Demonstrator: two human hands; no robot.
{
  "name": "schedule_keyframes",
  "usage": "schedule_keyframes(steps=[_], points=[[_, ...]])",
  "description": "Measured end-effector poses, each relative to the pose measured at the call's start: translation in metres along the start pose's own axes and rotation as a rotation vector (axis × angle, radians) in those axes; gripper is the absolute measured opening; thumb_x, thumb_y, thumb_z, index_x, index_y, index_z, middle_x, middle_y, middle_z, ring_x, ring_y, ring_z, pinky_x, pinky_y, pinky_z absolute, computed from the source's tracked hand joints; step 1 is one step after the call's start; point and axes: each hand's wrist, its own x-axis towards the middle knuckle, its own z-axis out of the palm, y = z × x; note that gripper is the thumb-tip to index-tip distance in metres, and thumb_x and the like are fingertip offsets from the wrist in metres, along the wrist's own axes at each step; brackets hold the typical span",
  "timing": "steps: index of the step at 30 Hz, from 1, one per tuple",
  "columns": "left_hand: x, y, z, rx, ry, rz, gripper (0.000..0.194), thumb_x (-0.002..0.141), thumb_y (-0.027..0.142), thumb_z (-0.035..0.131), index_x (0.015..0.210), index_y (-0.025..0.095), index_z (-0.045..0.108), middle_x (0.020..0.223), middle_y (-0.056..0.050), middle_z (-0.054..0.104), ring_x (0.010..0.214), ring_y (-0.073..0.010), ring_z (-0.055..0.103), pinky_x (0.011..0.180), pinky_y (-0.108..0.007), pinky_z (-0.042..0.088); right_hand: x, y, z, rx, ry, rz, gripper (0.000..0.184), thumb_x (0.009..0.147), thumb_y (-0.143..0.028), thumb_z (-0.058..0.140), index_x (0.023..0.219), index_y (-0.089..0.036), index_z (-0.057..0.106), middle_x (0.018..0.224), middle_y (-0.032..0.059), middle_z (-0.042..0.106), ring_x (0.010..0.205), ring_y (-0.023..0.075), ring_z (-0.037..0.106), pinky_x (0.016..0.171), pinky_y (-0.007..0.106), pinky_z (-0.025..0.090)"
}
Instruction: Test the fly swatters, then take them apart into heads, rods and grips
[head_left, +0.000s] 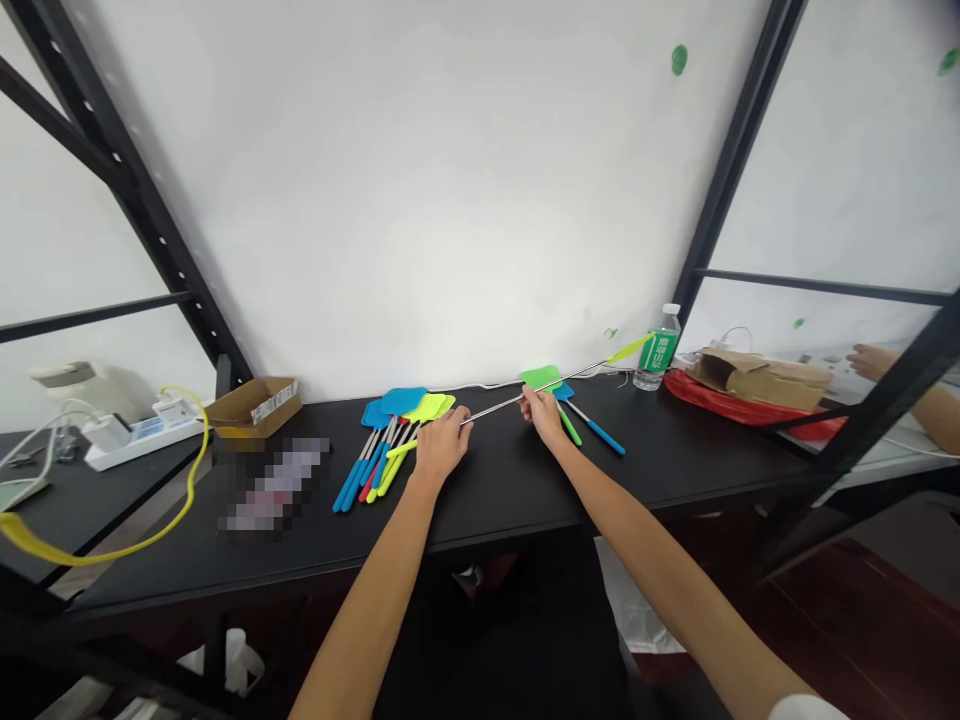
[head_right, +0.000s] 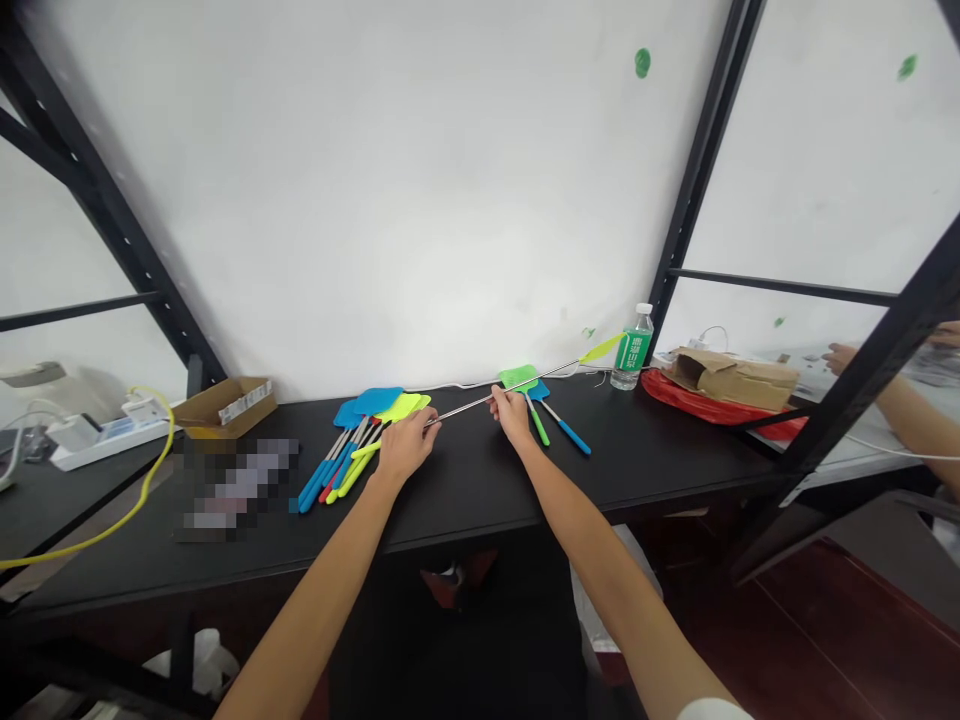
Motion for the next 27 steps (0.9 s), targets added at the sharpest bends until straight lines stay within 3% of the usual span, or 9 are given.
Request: schedule_keyframes(steps=[10, 27], points=[[-0.0029, -0.0077, 0.0098, -0.025, 0.067, 0.026, 0.015, 0.097, 0.036, 0.048, 0.105, 0.027, 0.057, 0.097, -0.001, 0.071, 0.087, -0.021, 0.066, 0.063, -0.03, 0.032, -0.0011, -0.0019, 0.0008, 0.009, -0.016, 0.043, 0.04, 0.078, -0.053, 0.062, 0.058, -0.018, 0.059, 0.052, 0.0013, 0.056, 0.043, 0.0101, 0.045, 0.043, 0.025, 0.032], [-0.0023, -0.0064, 0.0078, -0.064, 0.031, 0.008, 0.026, 0.098, 0.041, 0.045, 0.111, 0.028, 0.063, 0.098, -0.004, 0.073, 0.088, -0.0222, 0.067, 0.069, -0.029, 0.037, 0.0005, 0.0003, -0.0004, 0.002, -0.029, 0.028, 0.045, 0.079, -0.056, 0.062, 0.056, -0.017, 0.059, 0.052, 0.0026, 0.056, 0.042, 0.0099, 0.044, 0.043, 0.025, 0.031]])
